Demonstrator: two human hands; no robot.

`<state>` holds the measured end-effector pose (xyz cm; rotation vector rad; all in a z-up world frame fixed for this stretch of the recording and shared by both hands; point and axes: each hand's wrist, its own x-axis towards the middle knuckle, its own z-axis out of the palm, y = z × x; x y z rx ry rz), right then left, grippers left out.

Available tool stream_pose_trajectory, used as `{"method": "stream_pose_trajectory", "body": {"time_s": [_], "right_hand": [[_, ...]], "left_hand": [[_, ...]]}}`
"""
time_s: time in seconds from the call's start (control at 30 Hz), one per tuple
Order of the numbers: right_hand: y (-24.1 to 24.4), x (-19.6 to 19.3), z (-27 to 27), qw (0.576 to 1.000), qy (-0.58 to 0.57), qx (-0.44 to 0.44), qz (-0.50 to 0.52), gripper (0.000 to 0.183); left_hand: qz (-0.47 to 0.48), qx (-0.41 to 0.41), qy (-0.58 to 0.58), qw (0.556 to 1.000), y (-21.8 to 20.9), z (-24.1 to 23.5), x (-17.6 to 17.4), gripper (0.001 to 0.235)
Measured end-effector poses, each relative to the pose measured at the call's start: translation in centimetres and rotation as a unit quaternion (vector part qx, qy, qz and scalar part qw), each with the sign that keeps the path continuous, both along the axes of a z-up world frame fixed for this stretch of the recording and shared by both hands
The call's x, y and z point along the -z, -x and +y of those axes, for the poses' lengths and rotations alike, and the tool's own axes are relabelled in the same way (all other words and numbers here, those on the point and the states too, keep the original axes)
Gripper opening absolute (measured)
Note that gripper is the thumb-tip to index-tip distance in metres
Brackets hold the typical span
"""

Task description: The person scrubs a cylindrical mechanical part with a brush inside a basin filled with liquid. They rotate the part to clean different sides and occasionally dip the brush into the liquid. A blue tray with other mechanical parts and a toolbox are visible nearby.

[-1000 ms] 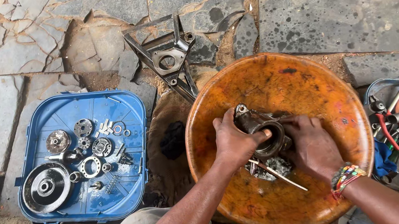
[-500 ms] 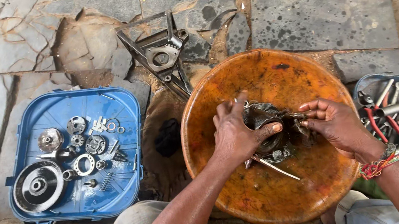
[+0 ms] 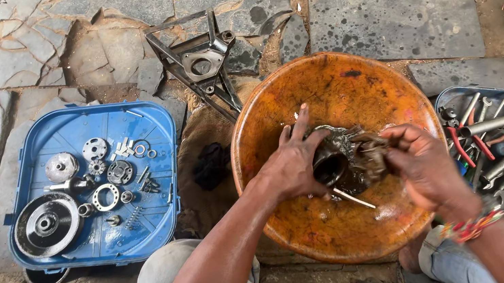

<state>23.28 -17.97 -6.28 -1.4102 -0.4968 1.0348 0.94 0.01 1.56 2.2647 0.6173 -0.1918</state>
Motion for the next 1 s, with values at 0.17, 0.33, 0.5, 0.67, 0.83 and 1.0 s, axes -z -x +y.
{"method": "stream_pose_trajectory", "body": {"time_s": [0.17,0.33,0.5,0.67,0.83,1.0], "right_hand": [[7.9,1.4,1.3,0.989,-0.048,0.12,-0.079,0.024],[13.0,2.1,2.2,0.976,-0.044,0.212,-0.029,0.018],[16.5,0.2,2.4,0.995,0.032,0.037,-0.089,0.023],[10.3,-5.0,3.0,0.668,-0.006,-0.329,-0.668,0.03],[10.7,-3.9,2.2,0.746,-0.047,-0.217,-0.628,0.031],[14.6,0.5,5.4,0.987,-0.009,0.116,0.107,0.012]], "left_hand": [[-0.085,0.001,-0.014,0.996,0.5,-0.1,1.2,0.126],[-0.039,0.075,-0.105,0.991,0.4,-0.5,3.4,0.125],[-0.024,0.05,-0.105,0.993,0.7,-0.3,4.3,0.094],[-0.005,0.057,-0.117,0.992,0.7,0.1,1.5,0.107],[-0.002,0.032,-0.09,0.995,1.1,-0.4,1.3,0.106],[-0.096,-0.001,-0.096,0.991,1.4,-0.1,3.1,0.082]]}}
